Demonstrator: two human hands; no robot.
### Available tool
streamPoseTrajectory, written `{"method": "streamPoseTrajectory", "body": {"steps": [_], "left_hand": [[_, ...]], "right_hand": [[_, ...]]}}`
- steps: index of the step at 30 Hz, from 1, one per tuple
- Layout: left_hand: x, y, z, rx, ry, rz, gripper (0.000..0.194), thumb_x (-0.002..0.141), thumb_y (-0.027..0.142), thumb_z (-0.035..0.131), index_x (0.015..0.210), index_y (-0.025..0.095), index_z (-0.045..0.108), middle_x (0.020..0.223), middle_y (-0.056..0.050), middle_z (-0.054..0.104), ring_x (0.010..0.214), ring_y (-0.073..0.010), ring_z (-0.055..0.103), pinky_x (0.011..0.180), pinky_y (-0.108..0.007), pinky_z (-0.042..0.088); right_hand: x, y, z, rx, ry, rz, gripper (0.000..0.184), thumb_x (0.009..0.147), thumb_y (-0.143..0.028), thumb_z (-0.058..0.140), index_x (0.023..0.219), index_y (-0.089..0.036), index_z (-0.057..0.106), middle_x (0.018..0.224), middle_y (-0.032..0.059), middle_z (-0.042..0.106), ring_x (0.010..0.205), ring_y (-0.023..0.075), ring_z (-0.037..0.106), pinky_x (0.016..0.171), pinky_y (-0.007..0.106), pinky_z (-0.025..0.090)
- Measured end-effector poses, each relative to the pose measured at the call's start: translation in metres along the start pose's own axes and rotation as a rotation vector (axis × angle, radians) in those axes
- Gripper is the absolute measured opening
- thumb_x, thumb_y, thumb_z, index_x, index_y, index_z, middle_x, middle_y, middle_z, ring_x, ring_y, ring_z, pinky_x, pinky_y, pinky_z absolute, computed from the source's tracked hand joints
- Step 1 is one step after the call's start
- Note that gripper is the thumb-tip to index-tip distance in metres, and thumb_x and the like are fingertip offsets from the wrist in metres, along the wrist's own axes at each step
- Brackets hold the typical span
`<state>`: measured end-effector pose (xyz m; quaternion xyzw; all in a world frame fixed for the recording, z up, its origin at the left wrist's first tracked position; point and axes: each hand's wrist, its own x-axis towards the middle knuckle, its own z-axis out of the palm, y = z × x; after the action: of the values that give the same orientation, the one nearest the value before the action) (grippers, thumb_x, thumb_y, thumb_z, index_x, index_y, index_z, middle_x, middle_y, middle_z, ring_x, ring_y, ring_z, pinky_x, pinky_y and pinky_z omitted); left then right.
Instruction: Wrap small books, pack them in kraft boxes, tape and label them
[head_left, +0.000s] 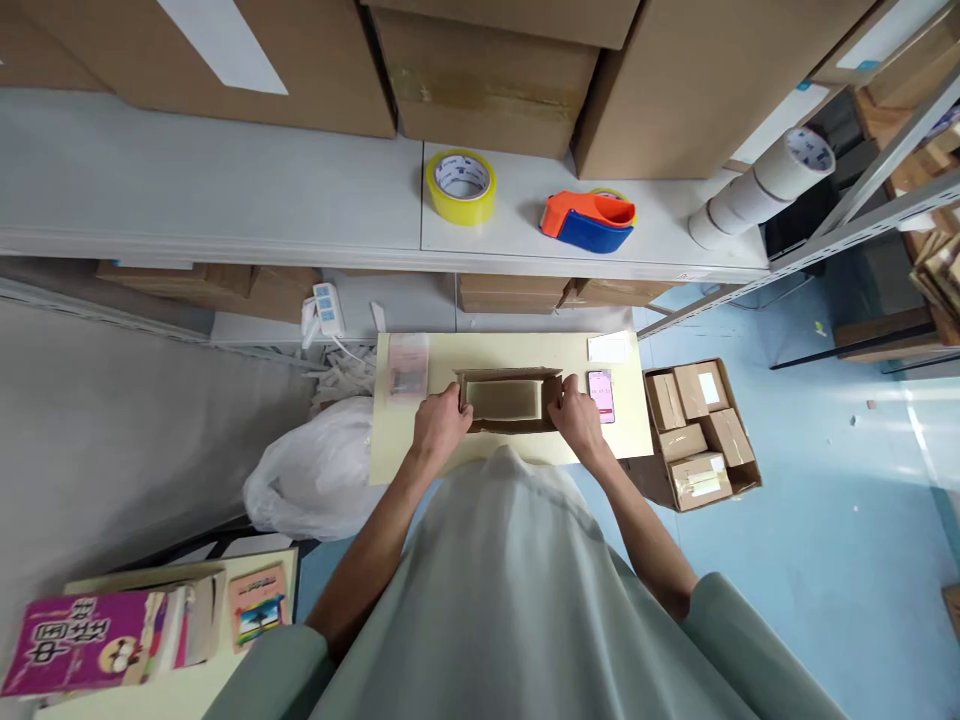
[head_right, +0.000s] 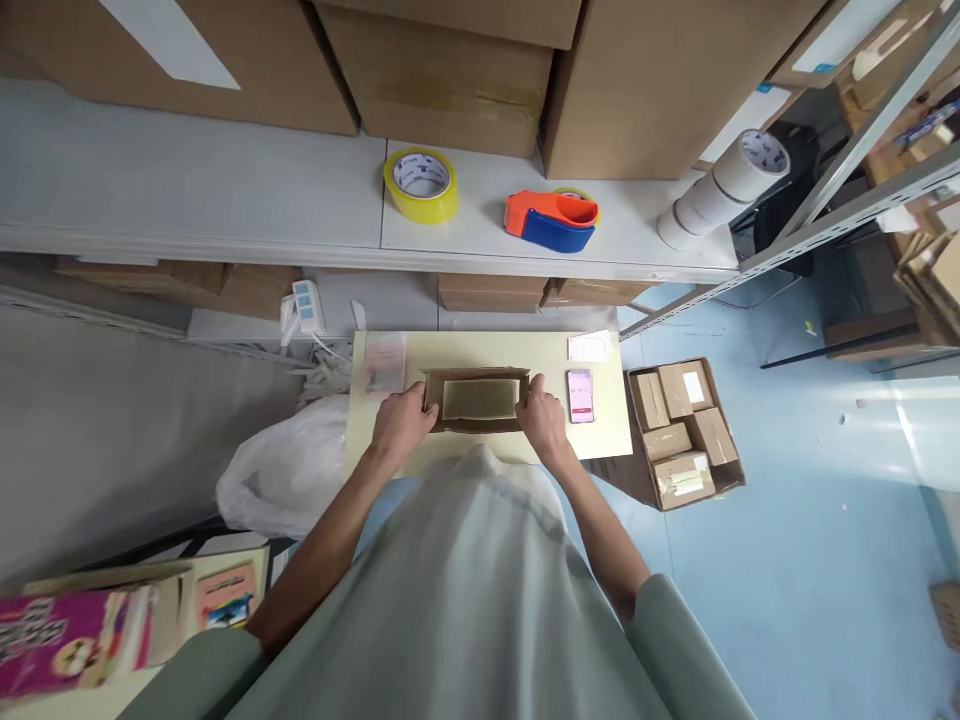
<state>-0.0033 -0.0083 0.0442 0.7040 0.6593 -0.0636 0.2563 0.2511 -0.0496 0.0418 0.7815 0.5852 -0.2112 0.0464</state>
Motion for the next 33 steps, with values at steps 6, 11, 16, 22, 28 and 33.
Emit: {"method": "streamPoseTrajectory", "body": {"steps": [6,11,16,22,28,33], "left_hand": [[0.009,0.052,0.001,0.093,-0.047,-0.025,0.028,0.100,0.022,0.054,0.121,0.014,0.071,0.101,-0.019,0.081,0.100,-0.0358,0.079,0.083,-0.040,0.056],[0.025,0.046,0.009,-0.190,-0.149,0.021,0.036,0.106,0.052,0.051,0.094,0.021,0.066,0.092,-0.013,0.079,0.095,-0.0334,0.078,0.080,-0.039,0.056],[0.038,-0.001,0.021,-0.647,-0.242,-0.037,0.049,0.094,0.072,0.061,0.092,0.023,0.060,0.082,-0.004,0.071,0.074,-0.0221,0.071,0.061,-0.030,0.051],[0.053,-0.014,0.044,-0.817,-0.160,-0.151,0.070,0.064,0.077,0.090,0.093,0.022,0.057,0.095,-0.004,0.072,0.082,-0.0213,0.072,0.058,-0.028,0.055],[0.070,-0.017,0.059,-0.762,-0.124,-0.109,0.073,0.060,0.077,0.092,0.086,0.025,0.049,0.079,0.003,0.060,0.066,-0.0172,0.064,0.054,-0.029,0.052],[0.071,-0.028,0.059,-0.726,-0.144,-0.041,0.070,0.061,0.076,0.092,0.090,0.024,0.054,0.083,0.000,0.065,0.076,-0.0210,0.068,0.060,-0.031,0.054]], "right_hand": [[0.021,-0.007,-0.005,-0.081,-0.067,-0.010,0.036,0.106,-0.011,0.051,0.141,-0.013,0.045,0.099,0.0171,0.081,0.093,0.0315,0.079,0.072,0.034,0.049],[0.044,0.032,-0.006,0.287,-0.177,-0.155,0.020,0.112,-0.042,0.056,0.115,-0.022,0.056,0.089,0.0071,0.079,0.088,0.0293,0.079,0.075,0.034,0.054],[0.060,0.085,-0.005,0.725,-0.360,-0.170,0.036,0.100,-0.055,0.070,0.088,-0.025,0.056,0.076,-0.0022,0.071,0.068,0.0181,0.074,0.066,0.027,0.056],[0.066,0.089,0.002,0.786,-0.463,0.022,0.048,0.086,-0.057,0.089,0.081,-0.024,0.055,0.071,-0.0024,0.070,0.061,0.0149,0.073,0.054,0.022,0.053],[0.074,0.069,-0.001,0.536,-0.457,0.031,0.045,0.097,-0.044,0.082,0.077,-0.026,0.046,0.056,-0.0047,0.064,0.058,0.0179,0.073,0.057,0.024,0.048],[0.073,0.069,-0.014,0.516,-0.489,-0.008,0.041,0.100,-0.043,0.078,0.080,-0.026,0.047,0.066,-0.0029,0.069,0.060,0.0179,0.074,0.057,0.025,0.048]]}}
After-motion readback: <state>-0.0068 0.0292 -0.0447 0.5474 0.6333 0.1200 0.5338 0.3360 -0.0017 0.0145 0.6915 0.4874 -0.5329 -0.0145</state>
